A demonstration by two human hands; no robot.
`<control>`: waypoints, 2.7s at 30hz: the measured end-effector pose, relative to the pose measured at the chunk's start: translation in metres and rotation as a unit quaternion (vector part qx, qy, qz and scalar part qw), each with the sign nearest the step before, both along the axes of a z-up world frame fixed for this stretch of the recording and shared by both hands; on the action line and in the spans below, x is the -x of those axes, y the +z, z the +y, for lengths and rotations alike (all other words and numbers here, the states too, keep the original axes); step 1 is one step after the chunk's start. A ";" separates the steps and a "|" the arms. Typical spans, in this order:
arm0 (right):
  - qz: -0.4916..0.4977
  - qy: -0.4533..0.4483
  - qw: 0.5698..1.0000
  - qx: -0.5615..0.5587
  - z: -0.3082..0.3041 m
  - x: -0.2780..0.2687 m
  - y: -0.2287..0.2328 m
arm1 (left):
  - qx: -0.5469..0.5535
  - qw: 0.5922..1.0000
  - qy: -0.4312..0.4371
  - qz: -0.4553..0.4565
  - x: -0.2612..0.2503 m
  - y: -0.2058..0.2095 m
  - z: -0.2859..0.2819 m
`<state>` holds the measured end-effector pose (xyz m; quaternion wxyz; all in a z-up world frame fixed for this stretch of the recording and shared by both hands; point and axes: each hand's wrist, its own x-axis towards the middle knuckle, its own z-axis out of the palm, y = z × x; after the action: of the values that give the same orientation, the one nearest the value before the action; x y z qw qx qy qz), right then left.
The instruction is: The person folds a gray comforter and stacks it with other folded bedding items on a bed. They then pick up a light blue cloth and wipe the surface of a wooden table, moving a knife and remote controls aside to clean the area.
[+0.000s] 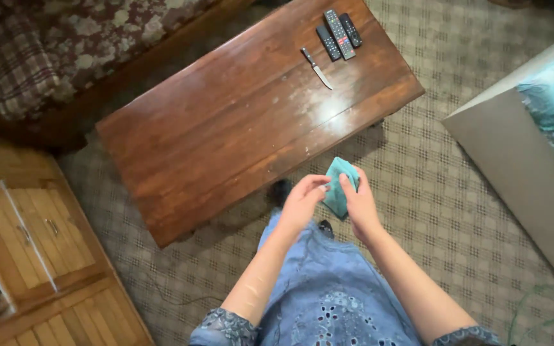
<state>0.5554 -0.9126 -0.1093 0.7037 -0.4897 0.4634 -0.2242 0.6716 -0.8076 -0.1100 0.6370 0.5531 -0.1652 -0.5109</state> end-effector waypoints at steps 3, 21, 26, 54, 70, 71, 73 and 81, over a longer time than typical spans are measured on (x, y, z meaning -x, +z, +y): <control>0.053 -0.016 0.998 0.044 -0.034 -0.020 -0.029 | -0.057 0.998 0.023 0.018 -0.049 -0.023 -0.015; 0.364 0.084 0.839 0.396 -0.251 -0.139 -0.216 | -0.262 0.776 -0.272 -0.505 -0.238 -0.227 -0.219; 0.391 0.088 0.778 0.483 -0.306 -0.171 -0.282 | -0.342 0.662 -0.351 -0.566 -0.260 -0.279 -0.260; 0.350 0.285 0.712 0.537 -0.229 -0.220 -0.311 | -0.422 0.581 -0.438 -0.541 -0.262 -0.300 -0.282; 0.476 0.168 0.703 0.501 -0.351 -0.209 -0.326 | -0.437 0.565 -0.451 -0.535 -0.257 -0.304 -0.285; 0.487 0.186 0.710 0.473 -0.330 -0.218 -0.324 | -0.437 0.564 -0.449 -0.537 -0.257 -0.304 -0.286; 0.373 0.242 0.750 0.490 -0.288 -0.221 -0.315 | -0.441 0.561 -0.453 -0.534 -0.256 -0.303 -0.284; 0.268 0.434 0.609 0.607 -0.355 -0.171 -0.324 | -0.449 0.544 -0.466 -0.534 -0.258 -0.306 -0.290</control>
<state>0.7264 -1.2675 -0.4335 0.1046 -0.9868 0.1219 0.0187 0.9299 -1.0978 -0.4160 -0.2288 0.7827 -0.4582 -0.3537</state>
